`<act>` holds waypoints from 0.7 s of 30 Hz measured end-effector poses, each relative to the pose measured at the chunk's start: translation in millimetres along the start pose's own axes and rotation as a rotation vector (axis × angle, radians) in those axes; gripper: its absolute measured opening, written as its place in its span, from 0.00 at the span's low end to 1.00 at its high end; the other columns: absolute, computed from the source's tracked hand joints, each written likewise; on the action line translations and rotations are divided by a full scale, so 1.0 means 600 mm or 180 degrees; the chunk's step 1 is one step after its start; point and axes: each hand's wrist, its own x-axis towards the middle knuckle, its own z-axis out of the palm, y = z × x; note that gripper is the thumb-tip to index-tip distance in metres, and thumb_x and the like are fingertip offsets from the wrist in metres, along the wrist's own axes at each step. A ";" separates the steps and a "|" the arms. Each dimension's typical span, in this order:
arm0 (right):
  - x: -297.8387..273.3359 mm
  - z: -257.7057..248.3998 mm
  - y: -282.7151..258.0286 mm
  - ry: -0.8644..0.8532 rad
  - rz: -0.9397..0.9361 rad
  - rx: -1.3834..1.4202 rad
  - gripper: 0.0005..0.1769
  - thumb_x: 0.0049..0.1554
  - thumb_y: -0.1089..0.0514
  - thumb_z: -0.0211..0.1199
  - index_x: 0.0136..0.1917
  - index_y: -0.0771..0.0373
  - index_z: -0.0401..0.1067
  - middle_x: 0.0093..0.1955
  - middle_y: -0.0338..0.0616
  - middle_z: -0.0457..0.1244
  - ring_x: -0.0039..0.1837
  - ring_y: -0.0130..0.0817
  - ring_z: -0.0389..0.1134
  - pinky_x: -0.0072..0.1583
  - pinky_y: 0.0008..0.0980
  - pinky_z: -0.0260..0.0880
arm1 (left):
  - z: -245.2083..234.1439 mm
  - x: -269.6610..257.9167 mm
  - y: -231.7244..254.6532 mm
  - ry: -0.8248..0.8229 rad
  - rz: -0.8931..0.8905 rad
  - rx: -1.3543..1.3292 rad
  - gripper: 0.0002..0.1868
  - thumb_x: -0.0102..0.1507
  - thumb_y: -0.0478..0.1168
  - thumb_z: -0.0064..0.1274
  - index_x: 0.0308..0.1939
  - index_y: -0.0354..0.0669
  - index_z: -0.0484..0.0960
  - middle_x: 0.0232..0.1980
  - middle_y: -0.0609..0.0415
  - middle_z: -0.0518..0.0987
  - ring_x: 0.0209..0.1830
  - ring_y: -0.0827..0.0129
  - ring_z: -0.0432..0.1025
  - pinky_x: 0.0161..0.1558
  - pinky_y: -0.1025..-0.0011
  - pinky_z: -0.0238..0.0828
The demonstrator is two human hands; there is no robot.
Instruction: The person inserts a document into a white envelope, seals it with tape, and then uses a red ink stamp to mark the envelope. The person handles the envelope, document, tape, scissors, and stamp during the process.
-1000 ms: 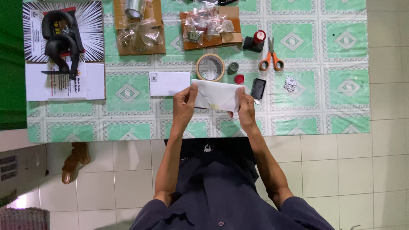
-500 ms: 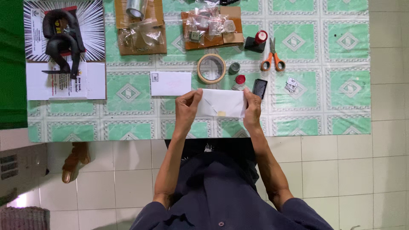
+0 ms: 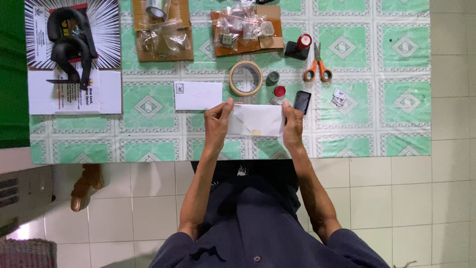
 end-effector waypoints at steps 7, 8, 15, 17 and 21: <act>-0.003 -0.001 0.007 -0.0106 -0.0178 -0.0244 0.27 0.70 0.49 0.57 0.30 0.57 0.60 0.32 0.21 0.48 0.36 0.14 0.43 0.37 0.26 0.40 | -0.002 0.000 0.000 -0.0257 -0.0053 0.0237 0.18 0.67 0.49 0.59 0.44 0.37 0.90 0.27 0.63 0.79 0.25 0.84 0.66 0.26 0.80 0.60; -0.003 0.002 0.001 -0.0138 -0.0175 -0.0125 0.28 0.71 0.49 0.57 0.30 0.57 0.61 0.31 0.21 0.49 0.35 0.13 0.43 0.37 0.25 0.40 | -0.002 0.000 0.002 -0.0254 -0.0042 0.0203 0.17 0.66 0.49 0.60 0.43 0.37 0.90 0.27 0.62 0.80 0.24 0.83 0.67 0.27 0.80 0.62; -0.023 0.037 -0.073 -0.0642 -0.0610 -0.0897 0.04 0.59 0.61 0.68 0.44 0.65 0.78 0.36 0.30 0.64 0.39 0.16 0.60 0.41 0.22 0.57 | 0.010 -0.008 0.026 -0.0341 0.0301 0.0454 0.15 0.62 0.46 0.65 0.40 0.36 0.89 0.31 0.58 0.85 0.29 0.81 0.77 0.31 0.80 0.72; -0.023 0.049 -0.087 -0.0783 -0.0890 -0.0950 0.04 0.60 0.63 0.69 0.44 0.67 0.78 0.38 0.33 0.66 0.42 0.18 0.64 0.45 0.24 0.63 | 0.011 -0.007 0.027 -0.0446 0.0384 0.0447 0.14 0.60 0.45 0.66 0.40 0.36 0.89 0.33 0.57 0.86 0.31 0.79 0.78 0.33 0.79 0.75; -0.022 0.049 -0.094 -0.0853 -0.0798 -0.0829 0.08 0.64 0.63 0.67 0.44 0.69 0.77 0.39 0.36 0.63 0.43 0.20 0.61 0.46 0.25 0.60 | 0.009 -0.006 0.009 -0.0373 0.0068 0.0323 0.14 0.62 0.45 0.64 0.39 0.37 0.89 0.31 0.57 0.85 0.29 0.79 0.78 0.32 0.78 0.74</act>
